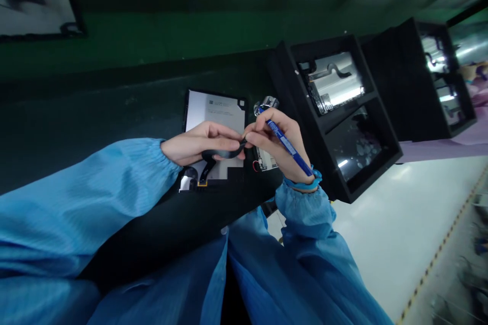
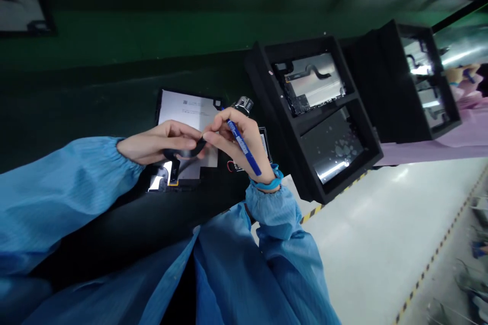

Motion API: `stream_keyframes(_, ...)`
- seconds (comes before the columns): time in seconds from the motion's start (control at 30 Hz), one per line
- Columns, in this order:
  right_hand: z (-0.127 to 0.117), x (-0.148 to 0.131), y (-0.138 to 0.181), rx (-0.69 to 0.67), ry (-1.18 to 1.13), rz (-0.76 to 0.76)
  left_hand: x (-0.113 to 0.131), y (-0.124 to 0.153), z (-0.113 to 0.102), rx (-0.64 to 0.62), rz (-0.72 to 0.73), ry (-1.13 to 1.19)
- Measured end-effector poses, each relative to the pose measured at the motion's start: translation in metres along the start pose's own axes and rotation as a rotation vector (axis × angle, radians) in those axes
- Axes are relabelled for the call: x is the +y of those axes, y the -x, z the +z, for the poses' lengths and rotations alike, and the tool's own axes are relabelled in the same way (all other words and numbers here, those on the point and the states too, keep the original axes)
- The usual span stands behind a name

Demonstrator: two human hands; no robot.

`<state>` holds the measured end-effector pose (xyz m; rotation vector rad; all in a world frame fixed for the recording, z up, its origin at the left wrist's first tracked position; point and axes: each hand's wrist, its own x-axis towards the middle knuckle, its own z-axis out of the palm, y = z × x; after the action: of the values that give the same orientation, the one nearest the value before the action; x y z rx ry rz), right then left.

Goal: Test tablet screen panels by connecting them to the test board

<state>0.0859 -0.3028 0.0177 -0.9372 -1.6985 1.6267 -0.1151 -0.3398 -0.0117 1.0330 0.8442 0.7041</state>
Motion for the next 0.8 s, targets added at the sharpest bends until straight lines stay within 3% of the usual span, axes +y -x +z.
stream_keyframes(0.1,-0.007,0.003,0.008,-0.142,-0.153,0.097,0.000,-0.003,0.009,-0.037,-0.058,-0.004)
stream_keyframes(0.17,-0.014,0.009,0.013,-0.156,-0.141,0.083,0.000,-0.003,0.014,-0.011,-0.064,-0.004)
stream_keyframes(0.23,-0.024,0.021,0.018,-0.028,0.037,-0.021,0.000,-0.004,0.018,0.066,-0.057,-0.015)
stream_keyframes(0.33,-0.041,0.048,0.026,0.172,0.512,-0.184,-0.003,-0.008,0.022,0.186,-0.037,-0.073)
stream_keyframes(0.47,-0.049,0.084,0.037,0.114,0.839,-0.210,-0.014,-0.018,0.028,0.252,0.006,-0.304)
stream_keyframes(0.67,-0.024,0.091,0.052,0.221,0.793,-0.120,-0.034,-0.022,0.042,0.441,0.147,-0.774)
stream_keyframes(0.8,-0.018,0.088,0.056,0.300,0.712,-0.097,-0.039,-0.018,0.048,0.493,0.188,-0.962)
